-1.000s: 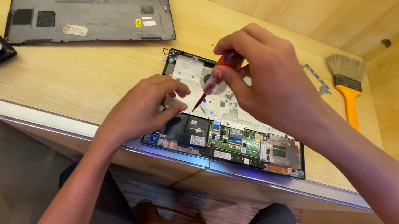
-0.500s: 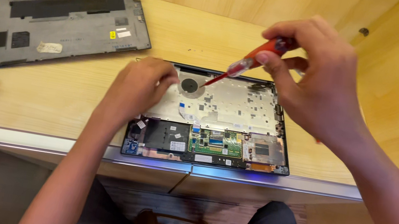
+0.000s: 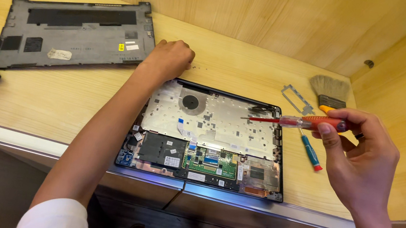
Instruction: The person uses a red-handled screwdriver to remove screws from the internal frame of a disassembled laptop. They place the removed screws on the wooden desk next to the laptop chassis.
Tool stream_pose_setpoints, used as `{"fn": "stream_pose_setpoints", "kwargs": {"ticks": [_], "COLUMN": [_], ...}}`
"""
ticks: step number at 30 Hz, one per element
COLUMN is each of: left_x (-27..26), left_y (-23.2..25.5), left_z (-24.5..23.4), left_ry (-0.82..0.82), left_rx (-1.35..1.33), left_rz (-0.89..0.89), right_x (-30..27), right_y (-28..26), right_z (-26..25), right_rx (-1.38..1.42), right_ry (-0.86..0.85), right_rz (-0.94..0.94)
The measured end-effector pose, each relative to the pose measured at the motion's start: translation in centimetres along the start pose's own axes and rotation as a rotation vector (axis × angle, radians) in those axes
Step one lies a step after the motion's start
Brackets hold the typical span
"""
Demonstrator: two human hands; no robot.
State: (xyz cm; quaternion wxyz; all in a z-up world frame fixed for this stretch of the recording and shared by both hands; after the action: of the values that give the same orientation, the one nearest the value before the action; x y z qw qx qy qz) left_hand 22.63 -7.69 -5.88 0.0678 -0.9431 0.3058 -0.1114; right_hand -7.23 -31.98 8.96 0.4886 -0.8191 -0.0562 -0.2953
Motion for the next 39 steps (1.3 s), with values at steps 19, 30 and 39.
{"fn": "stream_pose_setpoints", "kwargs": {"ticks": [19,30,39], "left_x": [-23.9,-25.1,-25.1], "left_y": [-0.4,1.2,1.3], "left_z": [-8.5,-7.9,-7.5], "left_ry": [0.384,0.267,0.272], "left_rx": [-0.490,-0.482,-0.458], "left_rz": [-0.160,-0.098,-0.103], "right_x": [0.8,2.6,2.8], "right_y": [-2.6,-5.6,-6.0], "right_z": [16.0,18.6,19.3], "right_rx": [-0.193,-0.908,-0.918], "right_ry": [-0.773,-0.807,-0.814], "right_rz": [0.317,-0.174,-0.149]}}
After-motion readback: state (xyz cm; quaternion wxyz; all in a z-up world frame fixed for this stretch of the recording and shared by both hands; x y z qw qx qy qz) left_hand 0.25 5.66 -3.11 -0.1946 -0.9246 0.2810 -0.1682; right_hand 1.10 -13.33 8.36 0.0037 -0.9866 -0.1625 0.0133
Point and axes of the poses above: each hand's wrist, its own x-axis towards the middle knuckle, its own z-axis out of the palm, y = z × x, the point moved 4 cm from there along x, towards the middle knuckle, and after that the axes turned 13 degrees about x, right-handed, at the moved point
